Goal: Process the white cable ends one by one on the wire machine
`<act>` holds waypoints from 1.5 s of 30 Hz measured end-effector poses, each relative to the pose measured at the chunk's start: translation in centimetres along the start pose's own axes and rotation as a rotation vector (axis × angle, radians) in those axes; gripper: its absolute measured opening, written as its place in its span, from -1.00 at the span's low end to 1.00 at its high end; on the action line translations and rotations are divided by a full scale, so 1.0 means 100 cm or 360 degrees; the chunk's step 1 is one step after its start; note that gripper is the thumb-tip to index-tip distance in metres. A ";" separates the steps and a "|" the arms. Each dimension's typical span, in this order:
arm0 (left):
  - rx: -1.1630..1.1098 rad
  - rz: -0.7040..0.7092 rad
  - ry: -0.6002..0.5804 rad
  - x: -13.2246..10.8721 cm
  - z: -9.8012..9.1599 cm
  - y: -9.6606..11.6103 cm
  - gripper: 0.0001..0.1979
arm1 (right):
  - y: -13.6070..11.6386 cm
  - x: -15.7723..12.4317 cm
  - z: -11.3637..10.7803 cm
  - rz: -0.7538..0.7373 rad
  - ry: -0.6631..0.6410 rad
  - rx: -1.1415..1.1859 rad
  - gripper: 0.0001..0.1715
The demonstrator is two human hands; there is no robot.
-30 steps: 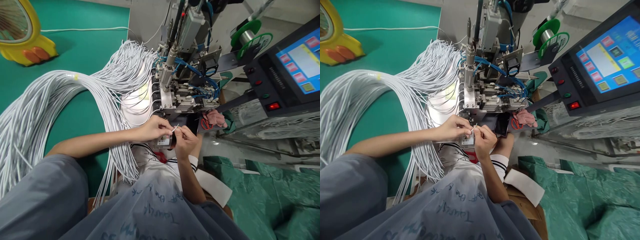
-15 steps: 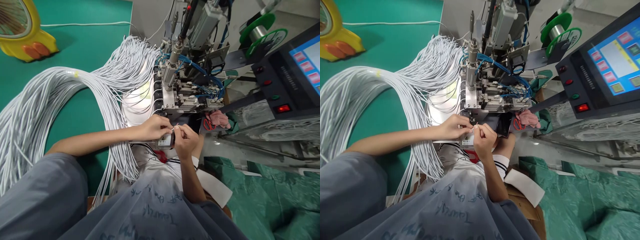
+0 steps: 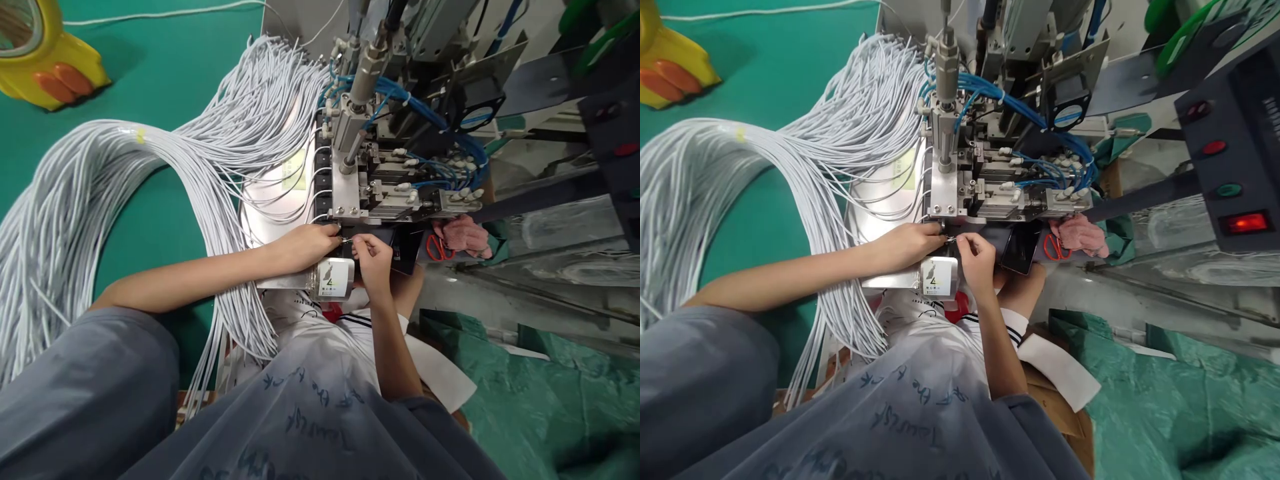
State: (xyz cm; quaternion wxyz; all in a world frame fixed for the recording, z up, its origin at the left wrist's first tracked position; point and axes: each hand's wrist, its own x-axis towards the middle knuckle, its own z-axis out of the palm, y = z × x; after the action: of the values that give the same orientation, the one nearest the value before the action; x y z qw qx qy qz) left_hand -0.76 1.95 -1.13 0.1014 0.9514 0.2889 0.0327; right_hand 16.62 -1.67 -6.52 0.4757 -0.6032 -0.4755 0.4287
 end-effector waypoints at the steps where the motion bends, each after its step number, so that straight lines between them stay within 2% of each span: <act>1: 0.0005 -0.0005 -0.0012 0.000 0.001 0.000 -0.78 | 0.001 0.001 0.001 0.0024 -0.0003 0.0019 -0.82; 12: 0.0099 0.0016 -0.0048 -0.001 0.005 0.000 -0.64 | 0.011 0.007 0.001 0.0243 -0.0227 0.0215 -0.83; 16: 0.0127 0.0022 -0.0059 0.000 0.004 -0.001 -0.66 | 0.013 0.009 0.000 0.0158 -0.0358 0.0140 -0.77; 19: 0.0145 0.0019 -0.0068 0.001 0.003 -0.001 -0.65 | 0.017 0.010 0.002 0.0060 -0.0375 0.0051 -0.70; 22: 0.0136 -0.0042 -0.0129 -0.001 -0.002 0.001 -0.66 | 0.023 0.009 0.007 0.0034 -0.0315 0.0093 -0.60; 25: 0.0174 -0.0177 -0.0226 -0.005 -0.012 0.007 -0.78 | 0.028 0.009 0.014 0.0046 -0.0241 0.0154 -0.53; 29: 0.0259 -0.0271 -0.0200 -0.009 -0.022 0.014 -0.83 | 0.027 0.010 0.015 0.0035 -0.0194 0.0069 -0.52; 31: 0.0252 -0.0303 -0.0186 -0.010 -0.022 0.014 -0.84 | 0.018 0.005 0.010 -0.0023 -0.0049 -0.0028 -0.55; 34: 0.0268 -0.0402 -0.0163 -0.010 -0.020 0.010 -0.82 | -0.002 -0.021 0.004 -0.0199 0.0351 -0.0181 -0.62; 35: 0.0291 -0.0449 -0.0144 -0.010 -0.019 0.007 -0.80 | -0.010 -0.034 0.004 -0.0258 0.0424 -0.0233 -0.65; 36: 0.0319 -0.0506 -0.0115 -0.010 -0.018 0.005 -0.76 | -0.016 -0.048 0.006 -0.0316 0.0400 -0.0279 -0.69; 37: 0.0343 -0.0563 -0.0088 -0.010 -0.018 0.002 -0.72 | -0.020 -0.062 0.010 -0.0346 0.0263 -0.0314 -0.74; 40: 0.0350 -0.0618 -0.0080 -0.010 -0.017 -0.004 -0.68 | -0.021 -0.095 0.039 -0.0263 -0.0632 -0.0357 -0.85; 41: 0.0349 -0.0618 -0.0083 -0.010 -0.017 -0.006 -0.69 | -0.018 -0.102 0.051 -0.0217 -0.0874 -0.0345 -0.86; 43: 0.0351 -0.0600 -0.0057 -0.011 -0.017 -0.006 -0.69 | -0.009 -0.109 0.076 -0.0167 -0.1083 -0.0270 -0.87; 45: 0.0324 -0.0545 0.0016 -0.012 -0.018 -0.003 -0.70 | -0.001 -0.112 0.092 -0.0191 -0.1097 -0.0223 -0.88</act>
State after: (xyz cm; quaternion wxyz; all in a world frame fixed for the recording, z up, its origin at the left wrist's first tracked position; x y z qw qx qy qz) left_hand -2.17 1.84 0.61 0.0073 0.8935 0.4489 -0.0096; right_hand 5.68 -11.14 -7.36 0.2692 -0.4253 -0.6708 0.5447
